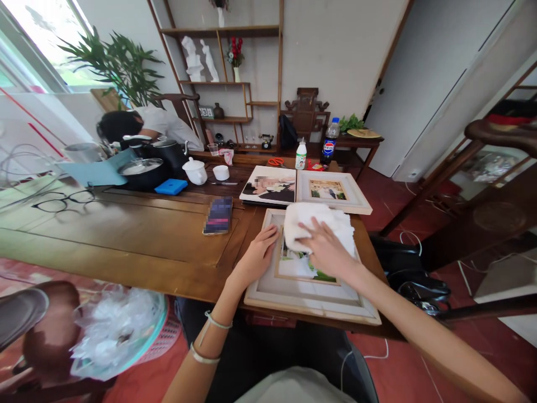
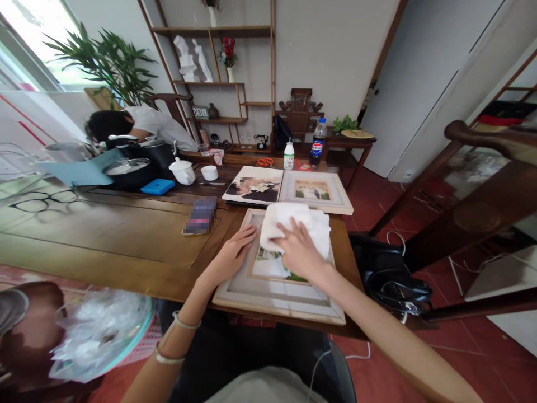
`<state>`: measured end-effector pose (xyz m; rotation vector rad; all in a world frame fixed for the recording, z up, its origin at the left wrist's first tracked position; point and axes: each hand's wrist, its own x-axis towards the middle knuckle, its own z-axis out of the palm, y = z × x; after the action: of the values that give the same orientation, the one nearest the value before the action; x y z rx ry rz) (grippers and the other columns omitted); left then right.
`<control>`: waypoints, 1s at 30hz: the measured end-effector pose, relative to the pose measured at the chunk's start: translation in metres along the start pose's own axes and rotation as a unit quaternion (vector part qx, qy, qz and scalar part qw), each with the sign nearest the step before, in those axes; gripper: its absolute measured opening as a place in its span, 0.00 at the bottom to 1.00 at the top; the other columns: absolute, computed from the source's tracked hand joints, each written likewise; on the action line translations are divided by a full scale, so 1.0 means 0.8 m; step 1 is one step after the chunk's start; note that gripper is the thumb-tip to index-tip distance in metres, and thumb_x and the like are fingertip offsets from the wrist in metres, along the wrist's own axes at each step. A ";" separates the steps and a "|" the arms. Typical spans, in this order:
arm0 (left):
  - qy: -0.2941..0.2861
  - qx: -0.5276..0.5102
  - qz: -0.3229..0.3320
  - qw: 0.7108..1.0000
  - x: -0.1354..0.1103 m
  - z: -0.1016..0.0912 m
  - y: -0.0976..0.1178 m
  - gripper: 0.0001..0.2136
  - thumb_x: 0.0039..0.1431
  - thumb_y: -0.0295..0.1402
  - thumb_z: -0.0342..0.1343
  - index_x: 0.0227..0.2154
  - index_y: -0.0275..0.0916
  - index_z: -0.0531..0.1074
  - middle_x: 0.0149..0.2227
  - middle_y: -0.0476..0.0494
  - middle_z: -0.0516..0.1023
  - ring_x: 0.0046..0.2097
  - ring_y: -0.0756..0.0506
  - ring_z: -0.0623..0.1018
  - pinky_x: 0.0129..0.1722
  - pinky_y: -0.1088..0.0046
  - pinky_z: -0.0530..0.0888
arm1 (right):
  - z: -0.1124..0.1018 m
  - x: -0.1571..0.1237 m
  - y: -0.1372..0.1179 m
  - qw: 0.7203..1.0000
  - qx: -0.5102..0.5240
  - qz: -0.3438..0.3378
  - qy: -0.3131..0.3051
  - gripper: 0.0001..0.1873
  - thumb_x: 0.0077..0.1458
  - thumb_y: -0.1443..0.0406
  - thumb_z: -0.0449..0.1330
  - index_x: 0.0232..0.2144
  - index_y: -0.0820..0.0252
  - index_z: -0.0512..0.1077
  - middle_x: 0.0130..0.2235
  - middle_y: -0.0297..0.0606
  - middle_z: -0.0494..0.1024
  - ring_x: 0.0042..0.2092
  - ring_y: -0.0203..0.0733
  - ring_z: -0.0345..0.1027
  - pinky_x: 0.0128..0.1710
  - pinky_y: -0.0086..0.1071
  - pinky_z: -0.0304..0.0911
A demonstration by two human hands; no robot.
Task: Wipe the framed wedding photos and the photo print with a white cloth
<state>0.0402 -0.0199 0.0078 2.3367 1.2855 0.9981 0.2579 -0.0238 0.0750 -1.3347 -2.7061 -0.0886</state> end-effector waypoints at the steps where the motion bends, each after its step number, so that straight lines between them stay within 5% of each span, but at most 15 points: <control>1: 0.000 -0.001 0.003 1.000 0.000 0.000 0.000 0.19 0.62 0.23 0.42 0.54 0.33 0.68 0.59 0.35 0.67 0.63 0.42 0.61 0.62 0.56 0.61 | 0.000 -0.002 -0.015 0.999 0.009 -0.006 -0.034 0.32 0.44 0.78 0.52 0.52 0.57 0.70 0.63 0.44 0.58 0.65 0.61 0.40 0.60 0.57 0.43; 6: 0.000 -0.003 0.003 1.000 0.002 -0.002 0.004 0.19 0.62 0.22 0.42 0.54 0.34 0.68 0.58 0.35 0.67 0.63 0.42 0.61 0.62 0.55 0.62 | -0.024 -0.046 -0.087 0.985 0.051 -0.050 -0.155 0.25 0.47 0.72 0.56 0.49 0.60 0.73 0.63 0.51 0.59 0.64 0.65 0.43 0.60 0.57 0.45; 11: 0.004 -0.002 0.004 1.000 0.001 -0.003 0.004 0.18 0.63 0.25 0.44 0.55 0.34 0.67 0.58 0.35 0.67 0.63 0.42 0.62 0.62 0.56 0.62 | -0.050 -0.107 -0.104 0.968 0.164 -0.115 -0.154 0.22 0.46 0.71 0.55 0.46 0.63 0.74 0.63 0.53 0.58 0.64 0.58 0.45 0.62 0.50 0.45; 16: 0.008 0.003 -0.004 1.000 0.000 -0.001 0.003 0.18 0.63 0.27 0.45 0.55 0.34 0.67 0.58 0.36 0.67 0.63 0.42 0.61 0.62 0.57 0.62 | -0.077 -0.110 -0.028 0.949 0.290 0.034 -0.122 0.20 0.48 0.72 0.51 0.42 0.58 0.75 0.45 0.44 0.78 0.48 0.49 0.70 0.49 0.43 0.63; 18: 0.007 0.004 -0.006 1.000 0.000 0.000 0.004 0.18 0.63 0.27 0.45 0.54 0.34 0.67 0.59 0.36 0.67 0.63 0.41 0.62 0.61 0.57 0.62 | -0.087 -0.095 0.016 0.910 0.379 0.136 -0.095 0.15 0.53 0.60 0.54 0.34 0.64 0.76 0.34 0.46 0.79 0.36 0.51 0.73 0.35 0.42 0.69; 20: 0.002 0.007 -0.008 1.000 0.000 -0.001 0.004 0.18 0.63 0.27 0.45 0.54 0.34 0.68 0.58 0.35 0.67 0.63 0.41 0.62 0.61 0.56 0.62 | -0.093 -0.075 0.056 0.855 0.462 0.236 -0.006 0.19 0.53 0.54 0.56 0.37 0.64 0.73 0.34 0.46 0.79 0.31 0.50 0.73 0.27 0.40 0.68; 21: -0.001 0.007 -0.009 1.000 0.000 -0.001 0.004 0.18 0.63 0.27 0.45 0.54 0.33 0.68 0.59 0.35 0.67 0.63 0.41 0.62 0.61 0.56 0.62 | -0.095 -0.064 0.071 0.848 0.465 0.247 0.058 0.20 0.49 0.54 0.60 0.39 0.64 0.72 0.36 0.46 0.79 0.32 0.49 0.73 0.27 0.39 0.68; 25: 0.001 0.001 -0.008 1.000 -0.001 -0.001 0.003 0.19 0.63 0.26 0.44 0.56 0.34 0.65 0.59 0.36 0.66 0.63 0.42 0.61 0.62 0.57 0.62 | -0.090 -0.019 0.091 0.912 0.213 0.198 0.288 0.20 0.44 0.67 0.63 0.42 0.66 0.70 0.42 0.50 0.76 0.41 0.54 0.71 0.38 0.45 0.68; 27: 0.005 -0.006 -0.004 1.000 -0.001 0.000 0.002 0.19 0.63 0.26 0.44 0.56 0.36 0.65 0.59 0.37 0.66 0.64 0.42 0.61 0.62 0.56 0.62 | -0.078 0.005 0.077 0.951 0.072 0.117 0.276 0.19 0.44 0.75 0.56 0.42 0.66 0.70 0.49 0.54 0.72 0.49 0.58 0.67 0.45 0.48 0.64; 30: 0.007 -0.012 0.005 1.000 0.000 -0.001 0.004 0.18 0.63 0.26 0.44 0.55 0.35 0.67 0.58 0.37 0.68 0.63 0.41 0.61 0.61 0.55 0.62 | -0.046 0.040 0.043 0.984 -0.002 -0.072 0.161 0.27 0.41 0.81 0.51 0.45 0.62 0.70 0.61 0.49 0.61 0.63 0.55 0.49 0.56 0.50 0.53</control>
<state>0.0413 -0.0218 0.0098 2.3247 1.2621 1.0298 0.2688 0.0184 0.1157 -1.0213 -2.5202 -0.2976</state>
